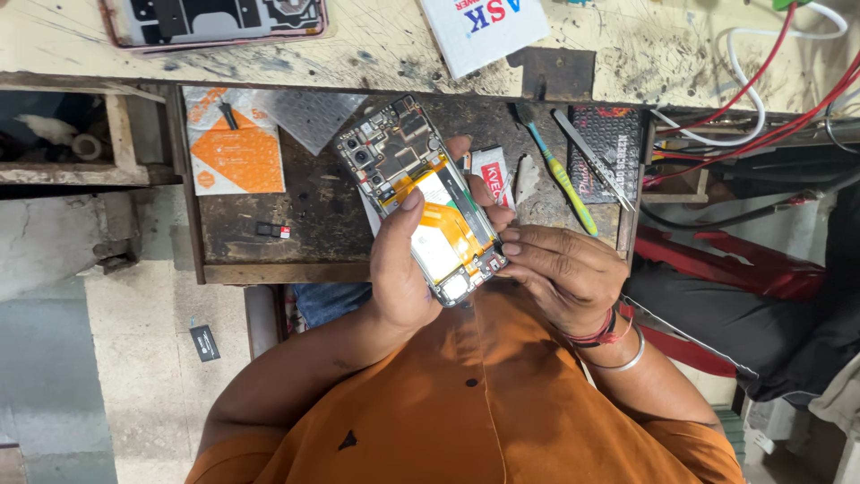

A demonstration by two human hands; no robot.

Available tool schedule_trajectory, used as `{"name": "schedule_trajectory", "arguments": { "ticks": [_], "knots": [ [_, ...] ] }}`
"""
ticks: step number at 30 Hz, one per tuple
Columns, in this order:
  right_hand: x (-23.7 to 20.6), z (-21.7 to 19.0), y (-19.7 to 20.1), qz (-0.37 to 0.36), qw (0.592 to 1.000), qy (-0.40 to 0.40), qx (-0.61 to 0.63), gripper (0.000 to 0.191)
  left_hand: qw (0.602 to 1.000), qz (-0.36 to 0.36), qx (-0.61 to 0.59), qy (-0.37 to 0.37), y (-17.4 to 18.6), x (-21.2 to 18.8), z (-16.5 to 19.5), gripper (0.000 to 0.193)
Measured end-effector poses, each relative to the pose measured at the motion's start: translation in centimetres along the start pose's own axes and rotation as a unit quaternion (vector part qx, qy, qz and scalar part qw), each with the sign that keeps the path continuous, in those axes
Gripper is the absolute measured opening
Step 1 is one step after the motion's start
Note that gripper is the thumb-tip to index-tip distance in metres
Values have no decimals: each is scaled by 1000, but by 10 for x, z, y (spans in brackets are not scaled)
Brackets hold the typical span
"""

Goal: The person disassembles a smartphone, removes the broken screen, and uses tweezers to detach small internal components. They then place a new screen assembly onto the phone chassis and align it with the frame.

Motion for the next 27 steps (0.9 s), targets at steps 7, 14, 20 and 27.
{"name": "schedule_trajectory", "arguments": {
  "ticks": [7,14,20,27],
  "knots": [
    [-1,-2,-2,-5,1000,-3,1,23,1000,-5,-1,-8,1,-1,0,71],
    [5,-10,-2,-10,995,57,-79,25,1000,-1,-8,-13,3,0,-1,71],
    [6,-13,-2,-6,993,65,-100,26,1000,2,-2,-14,5,1,-2,72],
    [8,-18,-3,-14,995,42,-90,37,999,-29,-6,-41,1,1,1,82]
  ]
}}
Point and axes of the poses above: each hand's wrist, its own x-axis towards the middle knuckle, its own y-axis out of the back of the hand, z = x × y, the point moved 6 cm from there along x, towards the middle knuckle, and after that the axes turned 8 degrees about x, right-handed, at the moved point
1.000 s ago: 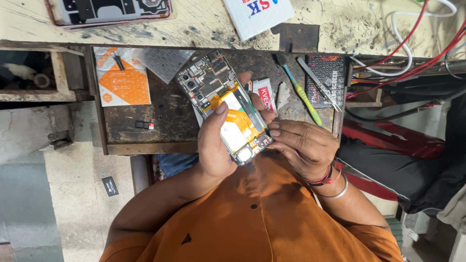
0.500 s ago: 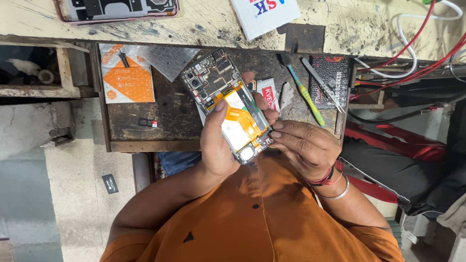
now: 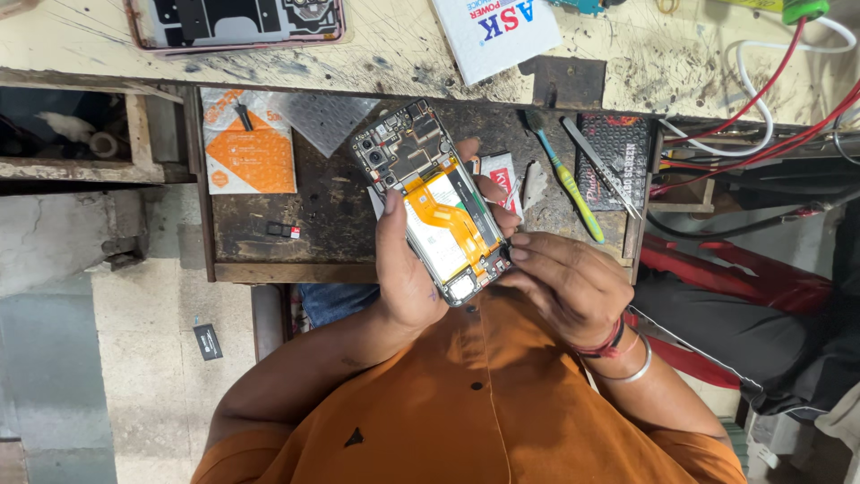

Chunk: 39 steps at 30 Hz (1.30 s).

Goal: The person disassembles a smartphone, removes the broken screen, and uses tweezers to detach small internal components. They then place a new screen assembly onto the phone chassis and align it with the frame.

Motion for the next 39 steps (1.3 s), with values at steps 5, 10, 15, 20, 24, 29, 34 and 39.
{"name": "schedule_trajectory", "arguments": {
  "ticks": [5,10,15,20,24,29,34,39],
  "knots": [
    [9,-19,0,-17,996,60,-61,45,1000,-6,5,-2,0,-2,1,94],
    [13,-20,-7,-76,993,44,-73,45,996,14,86,19,0,-8,-2,80],
    [10,-12,-12,-75,997,-23,-11,48,981,17,191,20,0,-11,4,75],
    [-1,-1,-7,-51,976,-164,132,62,948,-4,318,6,-6,-12,11,73],
    [-10,13,-10,-77,934,-255,237,68,949,-15,315,-2,-9,-7,7,75],
    [-26,24,-23,-63,830,-367,415,73,958,-7,286,5,-5,-7,7,67],
    [-30,24,-23,-56,826,-357,432,74,964,9,267,10,-2,-7,10,66],
    [-31,23,-21,-47,834,-344,430,70,967,9,256,13,-4,-6,13,73]
  ]
}}
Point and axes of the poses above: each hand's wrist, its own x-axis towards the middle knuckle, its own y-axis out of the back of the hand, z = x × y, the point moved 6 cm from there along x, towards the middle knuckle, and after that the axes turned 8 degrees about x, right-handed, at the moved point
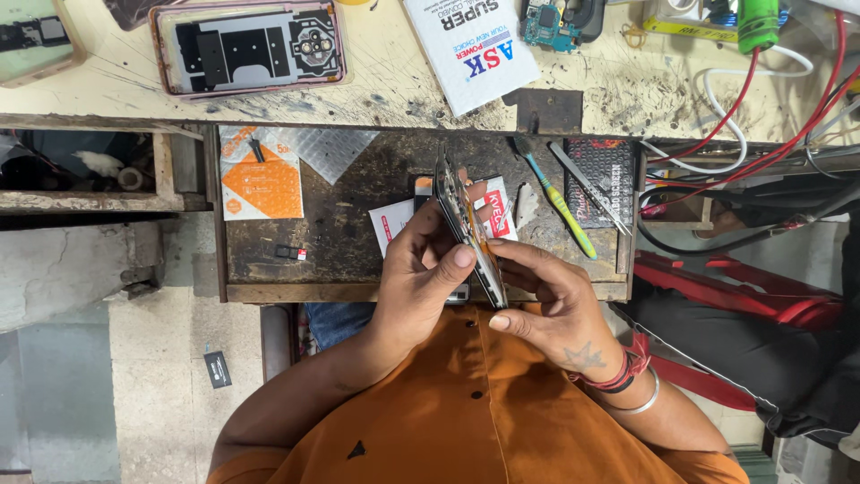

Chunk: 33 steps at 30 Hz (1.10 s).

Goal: The person disassembles a smartphone, removes the broken screen, and uses tweezers to detach small internal components. They then place a new screen assembly onto the phone chassis and align it with the frame.

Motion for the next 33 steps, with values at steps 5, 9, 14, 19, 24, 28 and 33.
{"name": "schedule_trajectory", "arguments": {
  "ticks": [5,9,14,19,24,28,33],
  "knots": [
    [0,-1,-1,0,999,25,-35,71,1000,-3,0,-2,0,0,1,76],
    [1,-5,-2,0,997,34,-62,72,1000,-8,-10,-6,1,-1,1,78],
    [2,-13,-3,6,990,25,-139,80,999,-31,-26,-3,2,-1,0,83],
    [-1,-13,-1,16,995,15,-99,89,999,-16,-22,-23,7,-3,0,85],
    [-4,-7,5,3,996,60,-59,86,995,-4,-75,-61,11,-2,3,86],
    [-4,-1,13,53,981,140,-126,61,992,1,-117,-57,12,-2,6,90],
    [-6,0,16,85,945,219,-227,34,991,-4,-124,-40,9,-1,6,93]
  ]
}}
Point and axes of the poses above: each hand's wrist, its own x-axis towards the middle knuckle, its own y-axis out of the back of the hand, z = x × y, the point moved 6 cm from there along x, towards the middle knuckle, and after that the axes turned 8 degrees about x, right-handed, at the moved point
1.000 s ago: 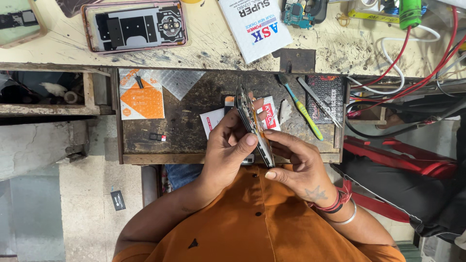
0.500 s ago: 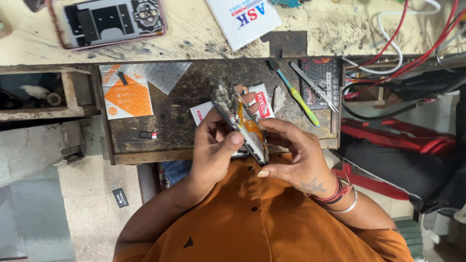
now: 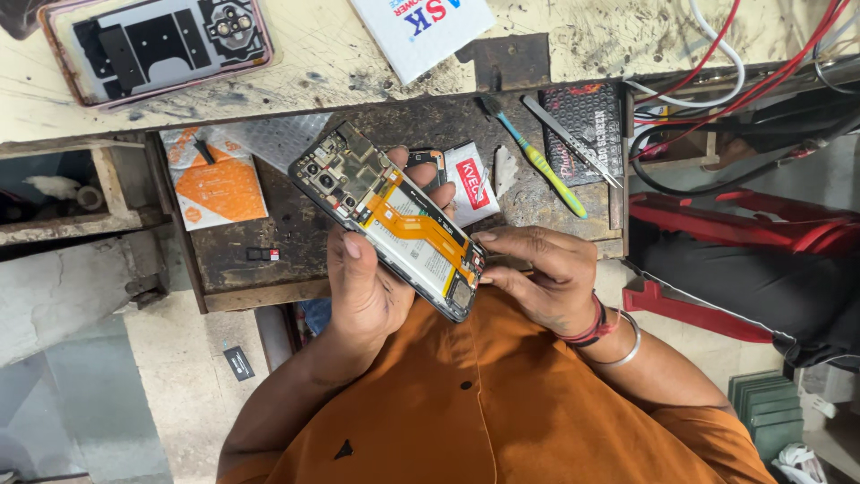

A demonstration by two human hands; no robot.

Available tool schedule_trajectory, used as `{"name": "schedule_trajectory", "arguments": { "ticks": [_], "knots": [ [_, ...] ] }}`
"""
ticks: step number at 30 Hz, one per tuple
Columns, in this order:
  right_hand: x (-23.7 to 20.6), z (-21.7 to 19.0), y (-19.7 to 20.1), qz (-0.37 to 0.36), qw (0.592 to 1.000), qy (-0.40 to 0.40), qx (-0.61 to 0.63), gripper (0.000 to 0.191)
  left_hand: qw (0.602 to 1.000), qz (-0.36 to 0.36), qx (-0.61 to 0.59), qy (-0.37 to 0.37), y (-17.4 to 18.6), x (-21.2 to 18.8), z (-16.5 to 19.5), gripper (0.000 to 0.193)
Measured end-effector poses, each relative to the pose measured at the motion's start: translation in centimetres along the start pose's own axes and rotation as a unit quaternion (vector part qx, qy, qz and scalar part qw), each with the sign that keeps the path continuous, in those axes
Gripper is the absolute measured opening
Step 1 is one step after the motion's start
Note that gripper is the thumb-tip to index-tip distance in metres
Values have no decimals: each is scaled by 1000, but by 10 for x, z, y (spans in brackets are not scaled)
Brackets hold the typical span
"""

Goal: The person disassembles a smartphone, removes the broken screen, and uses tweezers to detach small internal components. They then place a new screen assembly onto the phone chassis and align it with the frame.

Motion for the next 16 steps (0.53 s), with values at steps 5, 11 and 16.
{"name": "schedule_trajectory", "arguments": {
  "ticks": [5,11,16],
  "knots": [
    [3,-10,0,20,994,73,-81,31,1000,-2,7,6,-1,-1,-1,95],
    [6,-11,-2,17,993,82,-87,30,1000,9,8,2,1,-2,-5,95],
    [4,-10,-3,17,994,81,-70,26,1000,10,12,1,4,-3,-7,94]
  ]
}}
Point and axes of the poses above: each hand's wrist, its own x-axis towards the middle knuckle, its own y-axis out of the back of the hand, z = x × y, the point moved 6 cm from there along x, towards the middle knuckle, and after that the axes turned 8 degrees about x, right-handed, at the moved point
